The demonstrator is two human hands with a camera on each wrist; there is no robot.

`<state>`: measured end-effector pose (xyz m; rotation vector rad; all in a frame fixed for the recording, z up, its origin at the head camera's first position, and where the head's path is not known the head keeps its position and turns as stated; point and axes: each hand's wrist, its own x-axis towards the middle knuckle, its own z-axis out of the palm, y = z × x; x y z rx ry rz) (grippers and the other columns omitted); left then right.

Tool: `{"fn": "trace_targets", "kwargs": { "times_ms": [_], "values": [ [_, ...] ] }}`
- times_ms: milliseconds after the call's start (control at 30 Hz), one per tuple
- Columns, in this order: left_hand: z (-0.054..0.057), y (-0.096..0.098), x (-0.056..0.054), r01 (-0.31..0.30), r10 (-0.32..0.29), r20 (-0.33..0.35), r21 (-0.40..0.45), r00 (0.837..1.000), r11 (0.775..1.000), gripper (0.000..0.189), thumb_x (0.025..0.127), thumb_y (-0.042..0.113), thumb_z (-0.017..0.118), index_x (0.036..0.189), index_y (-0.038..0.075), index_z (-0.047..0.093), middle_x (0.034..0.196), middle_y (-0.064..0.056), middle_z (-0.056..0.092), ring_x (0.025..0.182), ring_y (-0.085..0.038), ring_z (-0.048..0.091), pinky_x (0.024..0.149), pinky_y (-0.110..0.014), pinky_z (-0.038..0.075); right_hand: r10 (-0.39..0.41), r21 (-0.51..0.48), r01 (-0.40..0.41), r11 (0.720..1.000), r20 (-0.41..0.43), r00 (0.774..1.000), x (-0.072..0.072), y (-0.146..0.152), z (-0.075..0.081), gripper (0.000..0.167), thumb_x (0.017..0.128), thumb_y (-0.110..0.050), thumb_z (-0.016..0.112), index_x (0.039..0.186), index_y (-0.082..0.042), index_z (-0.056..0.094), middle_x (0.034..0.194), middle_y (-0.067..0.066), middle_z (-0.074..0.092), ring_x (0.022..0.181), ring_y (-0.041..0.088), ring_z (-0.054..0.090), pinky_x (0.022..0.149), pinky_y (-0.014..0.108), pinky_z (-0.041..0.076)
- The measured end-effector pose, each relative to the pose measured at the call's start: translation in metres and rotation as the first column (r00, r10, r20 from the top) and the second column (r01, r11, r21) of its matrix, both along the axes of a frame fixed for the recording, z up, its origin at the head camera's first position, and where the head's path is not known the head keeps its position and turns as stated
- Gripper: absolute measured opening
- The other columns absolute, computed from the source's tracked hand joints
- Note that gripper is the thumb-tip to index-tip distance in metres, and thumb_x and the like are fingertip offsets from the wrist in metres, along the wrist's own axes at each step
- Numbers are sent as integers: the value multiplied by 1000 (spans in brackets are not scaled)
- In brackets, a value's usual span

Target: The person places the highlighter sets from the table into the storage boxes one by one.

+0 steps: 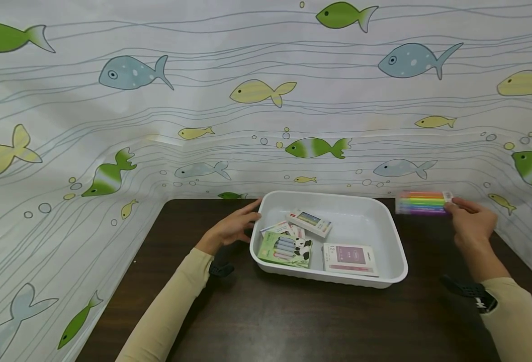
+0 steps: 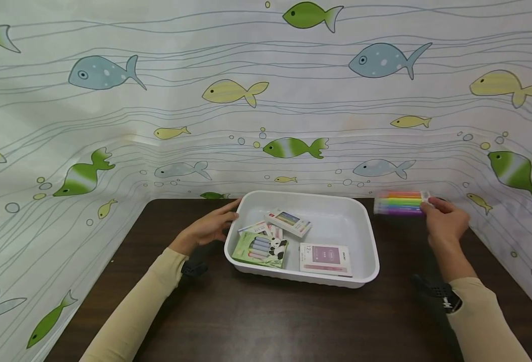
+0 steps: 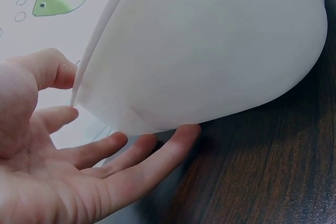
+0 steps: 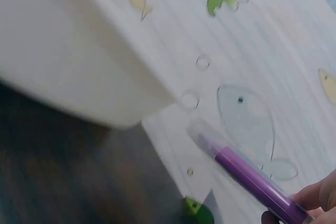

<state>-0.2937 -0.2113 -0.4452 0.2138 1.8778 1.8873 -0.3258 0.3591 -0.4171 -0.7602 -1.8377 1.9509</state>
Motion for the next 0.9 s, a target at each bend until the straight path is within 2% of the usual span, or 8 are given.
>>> {"fn": "trace_targets", "kwargs": {
  "times_ms": [100, 200, 300, 400, 533, 700, 900],
  "values": [
    [-1, -1, -1, 4, -4, 0, 6, 1000, 1000, 62, 110, 26, 49, 163, 39, 20, 158, -16, 34, 140, -43, 39, 84, -64, 52, 11, -70, -14, 997, -47, 999, 4, -5, 8, 27, 88, -10, 81, 115, -12, 78, 102, -4, 59, 79, 7, 62, 59, 16, 53],
    [-2, -2, -1, 6, -6, -4, 4, 1000, 1000, 62, 110, 26, 48, 163, 39, 20, 158, -16, 34, 140, -43, 38, 84, -64, 52, 53, -98, -60, 993, -70, 996, 9, -13, 14, 36, 84, -12, 86, 119, -10, 77, 107, -3, 57, 83, 8, 62, 59, 17, 54],
    [-2, -2, -1, 10, -10, -11, -2, 1000, 1000, 62, 110, 26, 48, 163, 39, 19, 159, -15, 32, 141, -43, 37, 84, -64, 52, 138, -97, -147, 984, -93, 986, 14, -22, 18, 43, 82, -13, 87, 123, -6, 75, 108, -2, 57, 83, 7, 65, 61, 19, 55],
    [-2, -3, 0, 13, -13, -14, -5, 1000, 1000, 62, 110, 27, 48, 163, 39, 19, 159, -15, 32, 141, -42, 37, 85, -63, 52, 243, -56, -249, 967, -87, 966, 20, -34, 19, 45, 84, -15, 85, 126, -4, 73, 107, -2, 57, 80, 4, 65, 62, 19, 55],
    [-1, -1, 0, 6, -6, -10, 1, 1000, 1000, 61, 110, 27, 48, 163, 40, 20, 157, -16, 35, 139, -42, 40, 83, -63, 52, 366, -1, -367, 930, -71, 928, 30, -53, 19, 52, 87, -19, 83, 134, -1, 67, 116, 2, 52, 83, 4, 64, 67, 20, 56],
    [-2, -2, 1, 2, -2, 1, 18, 1000, 1000, 63, 110, 25, 49, 163, 39, 20, 157, -17, 34, 139, -44, 39, 82, -64, 53, 472, 121, -464, 877, -41, 881, 44, -81, 22, 57, 92, -24, 79, 138, 5, 60, 126, 11, 48, 89, 9, 63, 74, 21, 56],
    [-1, -1, 0, -3, 3, 0, 18, 1000, 1000, 62, 110, 24, 49, 163, 39, 22, 157, -16, 34, 141, -44, 36, 83, -64, 52, 562, 323, -541, 776, 33, 826, 59, -111, 20, 56, 100, -31, 69, 138, 8, 56, 129, 20, 51, 95, 11, 63, 80, 22, 54]
  ]
}}
